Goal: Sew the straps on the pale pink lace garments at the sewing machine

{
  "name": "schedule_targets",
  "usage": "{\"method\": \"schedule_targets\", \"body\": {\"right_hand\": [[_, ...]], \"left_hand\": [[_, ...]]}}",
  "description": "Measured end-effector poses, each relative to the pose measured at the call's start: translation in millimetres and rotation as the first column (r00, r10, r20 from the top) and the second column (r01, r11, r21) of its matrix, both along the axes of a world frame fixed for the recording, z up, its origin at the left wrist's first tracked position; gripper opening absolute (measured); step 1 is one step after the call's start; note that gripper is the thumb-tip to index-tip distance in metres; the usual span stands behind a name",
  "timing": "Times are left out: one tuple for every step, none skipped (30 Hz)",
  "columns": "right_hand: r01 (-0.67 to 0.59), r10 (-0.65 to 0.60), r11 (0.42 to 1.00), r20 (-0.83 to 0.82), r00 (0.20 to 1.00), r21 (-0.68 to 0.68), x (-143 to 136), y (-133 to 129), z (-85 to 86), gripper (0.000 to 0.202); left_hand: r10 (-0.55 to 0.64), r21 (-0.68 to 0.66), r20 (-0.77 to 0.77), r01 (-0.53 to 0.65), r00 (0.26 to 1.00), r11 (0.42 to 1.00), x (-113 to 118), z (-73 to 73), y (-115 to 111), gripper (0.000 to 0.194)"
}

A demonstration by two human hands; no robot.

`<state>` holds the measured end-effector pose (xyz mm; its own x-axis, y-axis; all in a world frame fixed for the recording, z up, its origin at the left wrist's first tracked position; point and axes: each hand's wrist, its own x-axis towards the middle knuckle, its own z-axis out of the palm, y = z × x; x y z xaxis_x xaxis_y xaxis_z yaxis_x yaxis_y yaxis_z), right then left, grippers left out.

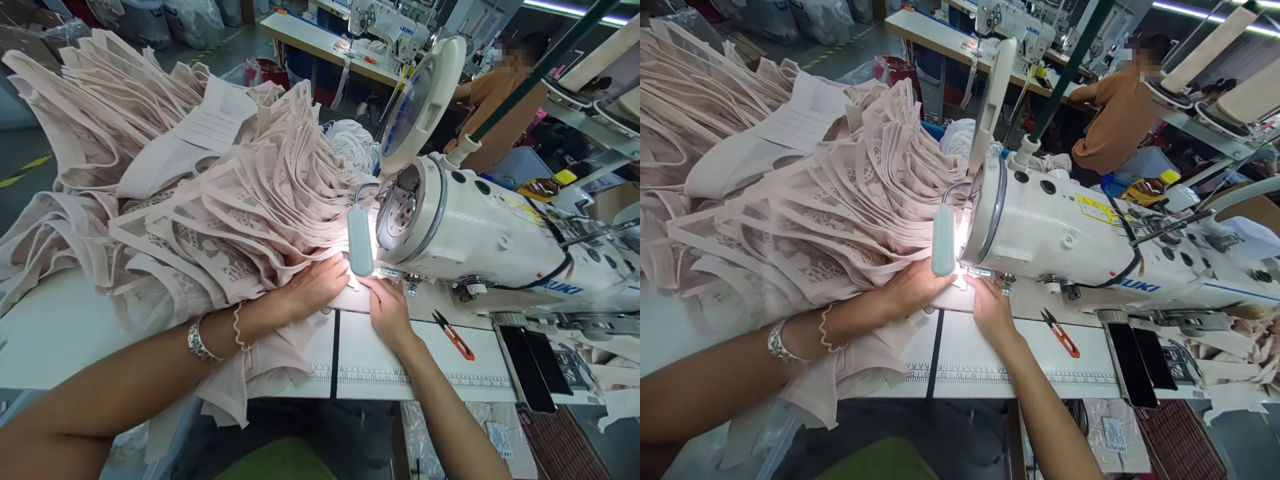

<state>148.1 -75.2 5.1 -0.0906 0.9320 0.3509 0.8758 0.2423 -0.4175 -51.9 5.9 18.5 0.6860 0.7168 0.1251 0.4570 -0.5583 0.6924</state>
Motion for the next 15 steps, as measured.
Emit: {"method": "schedule_targets", "body": {"right_hand": [[-0.012, 0.012, 1.000, 0.014, 1.000, 0.013, 1, -1, -0.4, 0.044], [-0.021, 0.020, 1.000, 0.029, 0.999, 0.023, 2, -1, -0.9, 0.044], [-0.026, 0.025, 0.999, 0.046, 0.999, 0.031, 2, -1, -1.5, 0.042], [-0.027, 0.024, 0.999, 0.064, 0.998, 0.041, 3, -1, -2.1, 0.040], [-0.024, 0.019, 0.998, 0.083, 0.996, 0.055, 4, -1, -2.7, 0.037], [-0.022, 0.015, 0.997, 0.101, 0.995, 0.071, 4, -1, -3.3, 0.033], [-0.025, 0.014, 0.995, 0.117, 0.993, 0.093, 4, -1, -3.7, 0.029], [-0.034, 0.017, 0.991, 0.133, 0.991, 0.126, 4, -1, -3.9, 0.025], [-0.052, 0.026, 0.984, 0.155, 0.988, 0.167, 4, -1, -3.8, 0.020], [-0.080, 0.041, 0.974, 0.183, 0.982, 0.212, 3, -1, -3.4, 0.016], [-0.113, 0.057, 0.961, 0.219, 0.974, 0.252, 2, -1, -2.6, 0.013], [-0.146, 0.070, 0.947, 0.258, 0.964, 0.286, 2, -1, -1.7, 0.012], [-0.176, 0.081, 0.934, 0.296, 0.952, 0.310, 1, -2, -0.6, 0.010], [-0.199, 0.088, 0.924, 0.327, 0.941, 0.326, 0, -2, 0.5, 0.010], [-0.217, 0.092, 0.917, 0.351, 0.932, 0.335, -1, -2, 1.6, 0.010]], "left_hand": [[0.030, -0.033, 0.009, -0.030, 1.000, 0.999, 2, 1.9, -1, 0.026], [0.047, -0.060, 0.007, -0.047, 0.999, 0.997, 3, 3.1, -2, 0.027], [0.051, -0.081, -0.004, -0.051, 0.999, 0.995, 5, 3.4, -2, 0.029], [0.040, -0.088, -0.020, -0.042, 0.999, 0.995, 5, 2.9, -2, 0.029], [0.016, -0.073, -0.040, -0.019, 0.999, 0.997, 6, 1.7, -3, 0.030], [-0.017, -0.033, -0.062, 0.015, 0.998, 0.999, 6, 0.0, -3, 0.029], [-0.052, 0.033, -0.083, 0.055, 0.995, 0.998, 5, -2.0, -3, 0.027], [-0.089, 0.124, -0.107, 0.102, 0.990, 0.987, 4, -4.0, -3, 0.025], [-0.123, 0.218, -0.130, 0.149, 0.984, 0.964, 3, -5.8, -3, 0.023], [-0.152, 0.296, -0.151, 0.191, 0.977, 0.936, 2, -7.4, -3, 0.021], [-0.177, 0.354, -0.170, 0.228, 0.969, 0.907, 0, -8.6, -3, 0.020], [-0.198, 0.401, -0.187, 0.258, 0.962, 0.879, -1, -9.5, -3, 0.020], [-0.214, 0.437, -0.200, 0.282, 0.956, 0.854, -2, -10.2, -2, 0.021], [-0.223, 0.466, -0.208, 0.297, 0.952, 0.833, -3, -10.8, -2, 0.020], [-0.224, 0.494, -0.209, 0.301, 0.952, 0.816, -3, -11.2, -2, 0.019]]}}
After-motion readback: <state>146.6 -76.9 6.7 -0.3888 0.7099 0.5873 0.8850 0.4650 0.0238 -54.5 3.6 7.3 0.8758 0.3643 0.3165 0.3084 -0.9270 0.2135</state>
